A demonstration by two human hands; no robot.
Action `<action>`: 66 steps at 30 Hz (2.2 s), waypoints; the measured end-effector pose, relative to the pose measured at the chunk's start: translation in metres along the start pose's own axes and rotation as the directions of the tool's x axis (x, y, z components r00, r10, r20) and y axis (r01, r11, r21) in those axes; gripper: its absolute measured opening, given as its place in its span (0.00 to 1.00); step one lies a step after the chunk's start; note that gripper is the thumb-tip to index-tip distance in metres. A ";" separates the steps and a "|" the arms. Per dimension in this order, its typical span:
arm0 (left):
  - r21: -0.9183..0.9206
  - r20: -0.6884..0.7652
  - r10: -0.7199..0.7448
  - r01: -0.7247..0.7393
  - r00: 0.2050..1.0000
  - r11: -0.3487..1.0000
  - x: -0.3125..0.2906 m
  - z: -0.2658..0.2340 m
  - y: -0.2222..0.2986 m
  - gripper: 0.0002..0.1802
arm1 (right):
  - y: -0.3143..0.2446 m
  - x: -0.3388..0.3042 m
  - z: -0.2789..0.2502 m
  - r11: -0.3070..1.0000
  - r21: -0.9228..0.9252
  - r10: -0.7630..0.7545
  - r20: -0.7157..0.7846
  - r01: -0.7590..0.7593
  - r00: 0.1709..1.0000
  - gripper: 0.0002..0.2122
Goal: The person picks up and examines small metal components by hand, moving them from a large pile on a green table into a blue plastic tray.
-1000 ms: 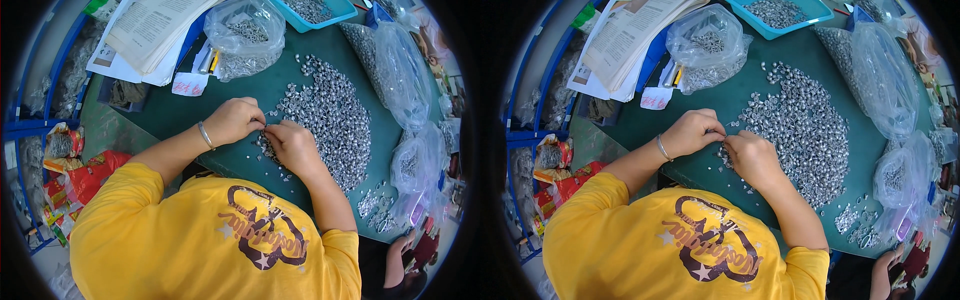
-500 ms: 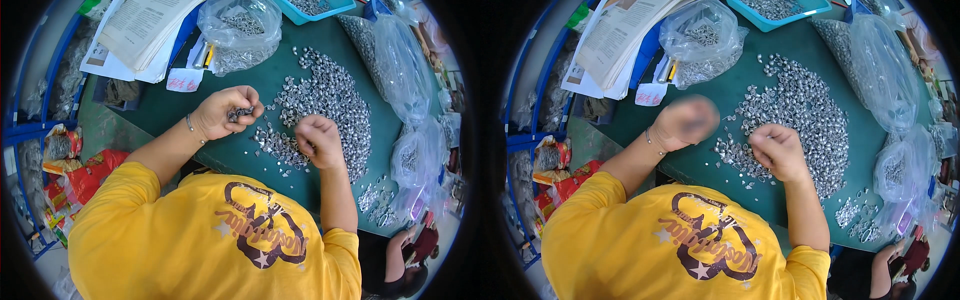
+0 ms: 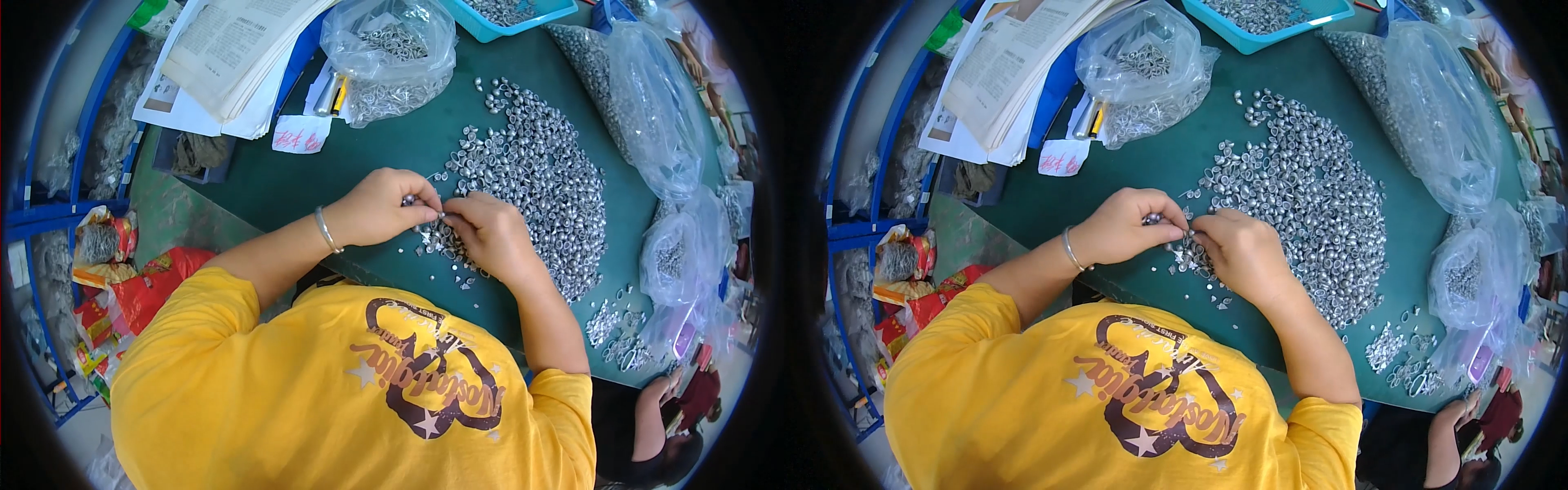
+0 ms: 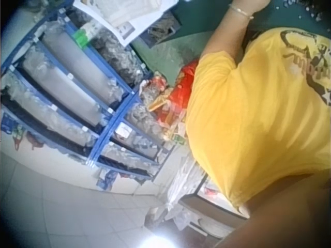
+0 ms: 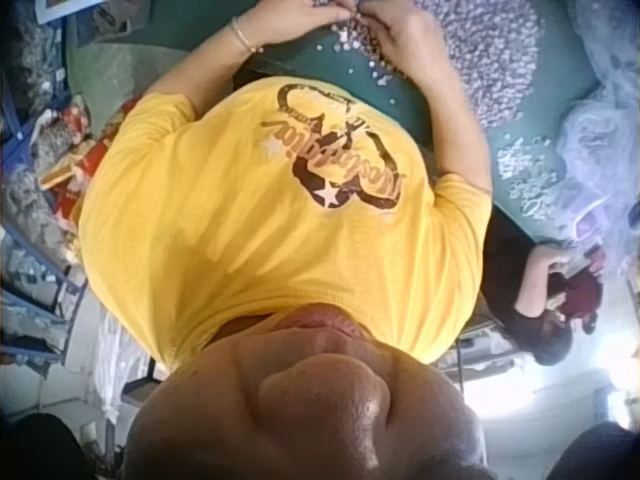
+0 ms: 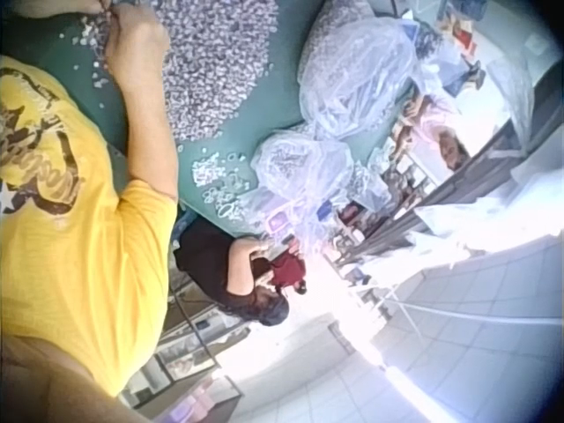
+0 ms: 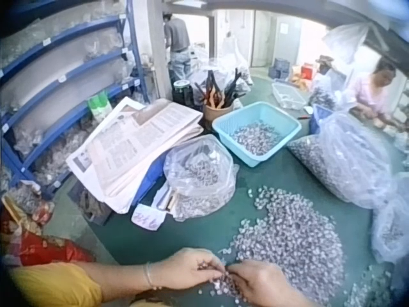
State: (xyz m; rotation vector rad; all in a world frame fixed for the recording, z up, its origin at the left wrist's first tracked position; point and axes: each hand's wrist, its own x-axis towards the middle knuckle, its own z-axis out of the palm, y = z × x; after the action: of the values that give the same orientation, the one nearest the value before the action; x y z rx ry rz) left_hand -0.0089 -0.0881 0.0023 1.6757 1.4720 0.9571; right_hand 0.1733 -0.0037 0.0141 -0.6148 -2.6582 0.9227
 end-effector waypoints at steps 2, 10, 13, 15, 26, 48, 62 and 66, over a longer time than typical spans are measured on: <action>-0.694 0.381 -0.398 0.542 0.835 0.474 0.002 -0.012 0.009 0.06 | 0.004 -0.004 -0.003 0.978 0.200 0.062 -0.048 -0.051 0.997 0.07; -0.800 0.596 -0.145 0.569 0.789 -0.192 -0.001 0.001 -0.002 0.08 | -0.003 -0.013 -0.014 0.498 0.797 0.298 0.213 -0.342 0.930 0.06; -0.795 0.603 -0.131 0.582 0.787 -0.170 0.000 0.002 -0.004 0.08 | -0.002 -0.016 -0.010 0.350 0.857 0.296 0.282 -0.378 0.913 0.06; -0.797 0.602 -0.150 0.579 0.784 -0.172 -0.001 0.001 -0.004 0.09 | 0.000 -0.017 -0.008 0.193 0.896 0.290 0.338 -0.400 0.896 0.08; -0.823 0.556 -0.261 0.566 0.789 -0.045 0.002 -0.003 0.005 0.14 | 0.016 -0.025 -0.001 -0.359 0.902 0.080 0.285 -0.239 0.955 0.12; -0.849 0.526 -0.135 0.509 0.840 -0.140 -0.002 0.002 -0.004 0.08 | -0.007 -0.025 0.001 0.988 -0.124 0.080 -0.107 -0.093 0.991 0.04; -0.836 0.541 -0.131 0.515 0.831 -0.189 -0.003 0.003 -0.006 0.07 | 0.005 -0.022 -0.010 0.985 -0.004 0.166 -0.282 -0.174 0.945 0.04; -0.856 0.508 -0.224 0.458 0.832 -0.240 0.003 -0.004 -0.002 0.05 | -0.002 -0.020 -0.006 0.995 -0.088 0.040 -0.180 -0.057 0.983 0.04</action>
State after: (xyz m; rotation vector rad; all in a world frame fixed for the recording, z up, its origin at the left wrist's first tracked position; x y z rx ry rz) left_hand -0.0135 -0.0851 0.0028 0.0186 0.4821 1.0478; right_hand 0.1924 -0.0113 0.0181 -0.7495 -2.5463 0.7228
